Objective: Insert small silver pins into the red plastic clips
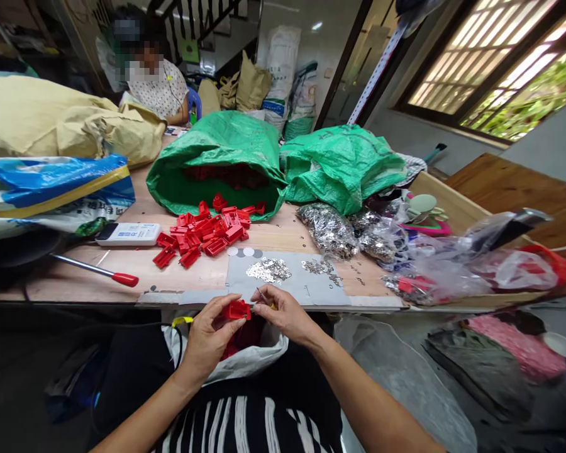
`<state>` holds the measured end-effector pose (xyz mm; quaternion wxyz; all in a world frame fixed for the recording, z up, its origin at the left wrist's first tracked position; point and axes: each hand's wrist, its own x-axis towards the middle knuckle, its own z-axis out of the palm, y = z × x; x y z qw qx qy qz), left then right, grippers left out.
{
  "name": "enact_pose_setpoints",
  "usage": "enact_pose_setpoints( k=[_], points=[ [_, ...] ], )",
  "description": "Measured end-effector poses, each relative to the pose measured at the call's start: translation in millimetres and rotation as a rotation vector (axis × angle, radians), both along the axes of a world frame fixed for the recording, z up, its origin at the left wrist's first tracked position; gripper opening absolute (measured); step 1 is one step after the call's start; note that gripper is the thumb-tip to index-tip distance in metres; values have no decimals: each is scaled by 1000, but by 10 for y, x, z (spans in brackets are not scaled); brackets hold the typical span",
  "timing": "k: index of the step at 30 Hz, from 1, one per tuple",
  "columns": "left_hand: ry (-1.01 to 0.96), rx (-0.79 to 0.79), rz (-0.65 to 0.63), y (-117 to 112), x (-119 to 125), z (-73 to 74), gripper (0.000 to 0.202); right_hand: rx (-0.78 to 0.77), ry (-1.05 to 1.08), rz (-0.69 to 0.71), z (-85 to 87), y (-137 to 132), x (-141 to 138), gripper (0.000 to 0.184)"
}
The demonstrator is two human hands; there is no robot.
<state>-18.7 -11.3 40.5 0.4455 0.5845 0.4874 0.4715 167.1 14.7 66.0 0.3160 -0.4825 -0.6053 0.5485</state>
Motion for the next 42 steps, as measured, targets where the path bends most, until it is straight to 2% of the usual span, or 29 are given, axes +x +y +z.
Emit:
enact_pose_setpoints(
  k=[6,16,22,27,30,34,37,42],
  points=[
    [-37,25,-45,-18,12,72,34,48,-25,-39,-80,-39,-123,16],
    [-140,-66,-65,-27,54,122,36,124,-155,-137,-30,-98,-182,8],
    [-239,-145,-69,-12,41,119,40,15,29,-95,-70,-108,-170,17],
    [-402,-299,-88,-10,35,135,48,16,76,-84,-55,-127,-114,20],
    [-457,-317,-79,6,47,142,49,29,47,-69,-52,-143,-83,18],
    [-360,-217,-65,92,40,99,43,171,-142,-40,-45,-127,-34,16],
    [-158,-77,-43,201,3,32,35,314,-328,-22,-45,-81,-4,20],
    [154,23,-23,367,-39,-59,37,393,-477,-3,-86,0,-7,23]
  ],
)
